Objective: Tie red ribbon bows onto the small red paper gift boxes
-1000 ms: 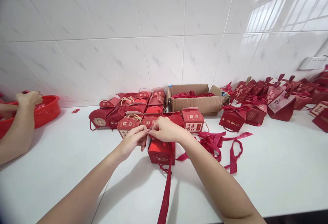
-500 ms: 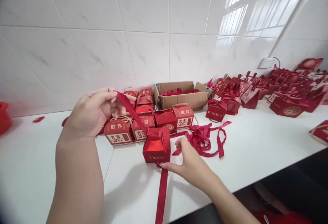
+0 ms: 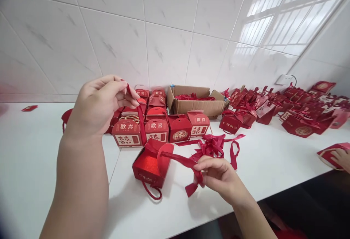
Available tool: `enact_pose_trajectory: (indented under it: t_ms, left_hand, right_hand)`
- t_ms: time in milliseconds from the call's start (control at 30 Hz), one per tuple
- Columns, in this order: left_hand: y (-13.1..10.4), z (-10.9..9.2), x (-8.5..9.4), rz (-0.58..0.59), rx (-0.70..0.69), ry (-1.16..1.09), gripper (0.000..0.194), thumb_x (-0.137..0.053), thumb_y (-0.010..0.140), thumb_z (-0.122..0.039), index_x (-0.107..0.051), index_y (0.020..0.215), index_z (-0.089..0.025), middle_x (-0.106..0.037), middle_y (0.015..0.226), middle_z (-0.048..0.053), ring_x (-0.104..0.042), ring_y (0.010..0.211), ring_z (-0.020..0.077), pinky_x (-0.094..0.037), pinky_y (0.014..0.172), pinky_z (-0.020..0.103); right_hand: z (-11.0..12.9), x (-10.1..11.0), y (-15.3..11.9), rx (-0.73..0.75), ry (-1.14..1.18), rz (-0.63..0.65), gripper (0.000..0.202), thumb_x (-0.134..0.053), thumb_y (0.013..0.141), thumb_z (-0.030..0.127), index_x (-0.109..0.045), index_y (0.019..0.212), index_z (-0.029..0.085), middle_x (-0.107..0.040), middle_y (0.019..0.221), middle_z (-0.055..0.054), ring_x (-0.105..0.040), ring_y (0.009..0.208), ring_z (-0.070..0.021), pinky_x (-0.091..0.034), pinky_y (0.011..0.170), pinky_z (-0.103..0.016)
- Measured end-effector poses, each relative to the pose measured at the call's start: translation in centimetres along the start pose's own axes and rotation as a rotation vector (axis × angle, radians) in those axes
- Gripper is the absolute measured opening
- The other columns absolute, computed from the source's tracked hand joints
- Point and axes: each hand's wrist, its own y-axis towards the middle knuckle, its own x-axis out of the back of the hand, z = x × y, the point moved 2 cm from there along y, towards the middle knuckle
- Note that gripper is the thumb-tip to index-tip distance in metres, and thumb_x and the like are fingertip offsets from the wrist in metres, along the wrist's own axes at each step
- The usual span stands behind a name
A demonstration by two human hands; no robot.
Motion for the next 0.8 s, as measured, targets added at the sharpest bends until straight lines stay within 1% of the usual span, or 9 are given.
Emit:
enact_pose_trajectory:
  t_ms: [67, 133, 233, 333, 400, 467, 533, 633, 800]
  left_hand:
    - [-0.3, -0.4, 0.0, 0.003, -0.023, -0.025, 0.022, -0.052, 0.08, -0.012, -0.053, 0.058, -0.017, -0.06, 0.058, 0.0, -0.062, 0.055, 0.011, -0.052, 0.051, 0.019]
    - [-0.7, -1.0, 0.0, 0.027, -0.051, -0.052, 0.023, -0.052, 0.081, -0.012, -0.054, 0.058, -0.018, -0.06, 0.059, 0.0, -0.062, 0.056, 0.0108, -0.052, 0.053, 0.019]
    - [-1.5, -1.9, -0.2, 0.086, -0.094, -0.055, 0.023, -0.052, 0.083, -0.014, -0.058, 0.061, -0.017, -0.062, 0.061, 0.0, -0.061, 0.056, 0.0106, -0.053, 0.053, 0.021]
    - [-2.2, -2.4, -0.4, 0.124, -0.125, -0.01, 0.017, -0.06, 0.082, -0.017, -0.063, 0.066, -0.016, -0.063, 0.063, 0.001, -0.062, 0.058, 0.0108, -0.054, 0.054, 0.021]
    - [-2.4, -2.6, -0.4, 0.114, -0.12, 0.03, 0.008, -0.067, 0.077, -0.017, -0.065, 0.07, -0.016, -0.066, 0.065, 0.001, -0.065, 0.06, 0.0119, -0.056, 0.058, 0.022]
    - [-2.5, -2.7, -0.5, 0.106, -0.092, 0.063, 0.006, -0.073, 0.072, -0.014, -0.067, 0.074, -0.016, -0.068, 0.068, 0.001, -0.067, 0.064, 0.0141, -0.058, 0.062, 0.023]
    - [-2.4, -2.6, -0.6, 0.114, -0.065, 0.078, 0.01, -0.073, 0.07, -0.01, -0.069, 0.076, -0.016, -0.07, 0.071, 0.002, -0.069, 0.069, 0.0162, -0.06, 0.066, 0.025]
    - [-2.2, -2.3, -0.7, 0.118, -0.048, 0.105, 0.009, -0.07, 0.073, -0.008, -0.07, 0.077, -0.016, -0.072, 0.074, 0.002, -0.07, 0.074, 0.0172, -0.06, 0.073, 0.026]
    - [-1.7, -1.5, -0.8, 0.052, -0.062, 0.177, 0.007, -0.07, 0.075, -0.014, -0.073, 0.081, -0.018, -0.074, 0.079, 0.002, -0.071, 0.081, 0.0188, -0.06, 0.08, 0.03]
  right_hand:
    - [0.4, 0.0, 0.7, 0.15, -0.261, -0.12, 0.013, -0.072, 0.075, 0.025, -0.075, 0.088, 0.027, -0.066, 0.084, -0.006, -0.063, 0.075, -0.0193, -0.054, 0.065, -0.034]
    - [0.7, 0.0, 1.6, 0.266, -0.389, -0.262, 0.01, -0.071, 0.077, 0.025, -0.075, 0.085, 0.026, -0.067, 0.087, -0.007, -0.064, 0.081, -0.0205, -0.055, 0.069, -0.034]
    - [1.7, 0.2, 3.6, 0.296, -0.271, -0.373, 0.012, -0.066, 0.081, 0.033, -0.073, 0.081, 0.024, -0.065, 0.09, -0.006, -0.062, 0.071, -0.0162, -0.053, 0.06, -0.03]
    - [3.7, -0.1, 6.2, 0.237, -0.046, -0.327, 0.014, -0.064, 0.083, 0.036, -0.07, 0.084, 0.023, -0.064, 0.089, -0.004, -0.061, 0.071, -0.0141, -0.053, 0.065, -0.029]
    - [5.3, -0.8, 7.9, 0.23, 0.07, -0.279, 0.012, -0.065, 0.081, 0.035, -0.066, 0.083, 0.023, -0.064, 0.084, -0.002, -0.061, 0.076, -0.0143, -0.053, 0.072, -0.03]
    - [6.8, -1.9, 9.2, 0.23, 0.139, -0.229, 0.01, -0.064, 0.08, 0.032, -0.061, 0.081, 0.022, -0.063, 0.081, -0.001, -0.06, 0.074, -0.013, -0.053, 0.072, -0.028]
    - [7.8, -3.0, 10.3, 0.215, 0.158, -0.188, 0.009, -0.061, 0.079, 0.029, -0.057, 0.079, 0.021, -0.06, 0.077, 0.001, -0.057, 0.067, -0.0113, -0.051, 0.065, -0.025]
    - [8.7, -3.8, 11.1, 0.246, 0.132, -0.19, 0.01, -0.056, 0.08, 0.031, -0.057, 0.082, 0.021, -0.057, 0.071, 0.001, -0.055, 0.061, -0.0115, -0.049, 0.06, -0.025]
    - [9.6, -2.6, 11.7, 0.307, 0.173, -0.113, 0.03, -0.041, 0.09, 0.041, -0.063, 0.087, 0.021, -0.056, 0.065, -0.001, -0.054, 0.058, -0.0126, -0.05, 0.062, -0.028]
